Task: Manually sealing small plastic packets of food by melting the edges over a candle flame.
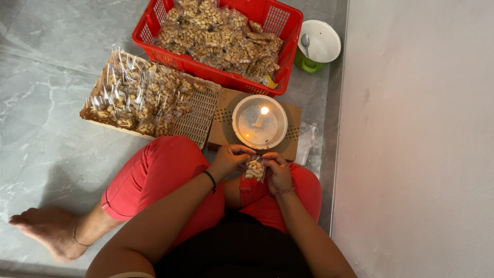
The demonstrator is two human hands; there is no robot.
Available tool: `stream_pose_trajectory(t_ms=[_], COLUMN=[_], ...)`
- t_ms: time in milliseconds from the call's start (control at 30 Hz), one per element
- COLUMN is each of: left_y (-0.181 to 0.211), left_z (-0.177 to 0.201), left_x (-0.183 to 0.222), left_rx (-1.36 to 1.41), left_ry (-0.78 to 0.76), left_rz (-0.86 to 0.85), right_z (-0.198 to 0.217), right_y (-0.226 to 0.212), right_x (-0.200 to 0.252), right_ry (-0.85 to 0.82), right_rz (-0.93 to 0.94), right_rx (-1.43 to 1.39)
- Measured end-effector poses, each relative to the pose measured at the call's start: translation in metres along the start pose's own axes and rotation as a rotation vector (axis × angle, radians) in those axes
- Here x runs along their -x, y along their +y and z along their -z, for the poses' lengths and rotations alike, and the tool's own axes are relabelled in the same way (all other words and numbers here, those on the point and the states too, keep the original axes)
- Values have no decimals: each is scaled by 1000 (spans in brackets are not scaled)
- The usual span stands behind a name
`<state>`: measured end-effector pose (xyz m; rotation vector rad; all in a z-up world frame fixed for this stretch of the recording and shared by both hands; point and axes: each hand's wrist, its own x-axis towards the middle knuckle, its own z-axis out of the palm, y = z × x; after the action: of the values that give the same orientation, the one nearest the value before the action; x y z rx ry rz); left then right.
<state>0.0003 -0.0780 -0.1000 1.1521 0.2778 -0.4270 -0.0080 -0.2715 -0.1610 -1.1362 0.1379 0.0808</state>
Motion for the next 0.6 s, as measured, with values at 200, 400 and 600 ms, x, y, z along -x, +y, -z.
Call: stream_pose_trajectory(t_ms=[200, 400, 600], left_y=[-11, -10, -15], left_z=[5, 7, 9], left_x=[-12, -11, -19], left_rx=[0, 5, -103], left_ry=[0, 1, -24], left_rz=[-16, -59, -164], right_z=[3, -6, -8], right_y=[4, 2, -2], right_x=[-2, 2, 4], right_ry=[25, 4, -27], right_rz=[-16, 150, 167], right_rx=[-4, 126, 153])
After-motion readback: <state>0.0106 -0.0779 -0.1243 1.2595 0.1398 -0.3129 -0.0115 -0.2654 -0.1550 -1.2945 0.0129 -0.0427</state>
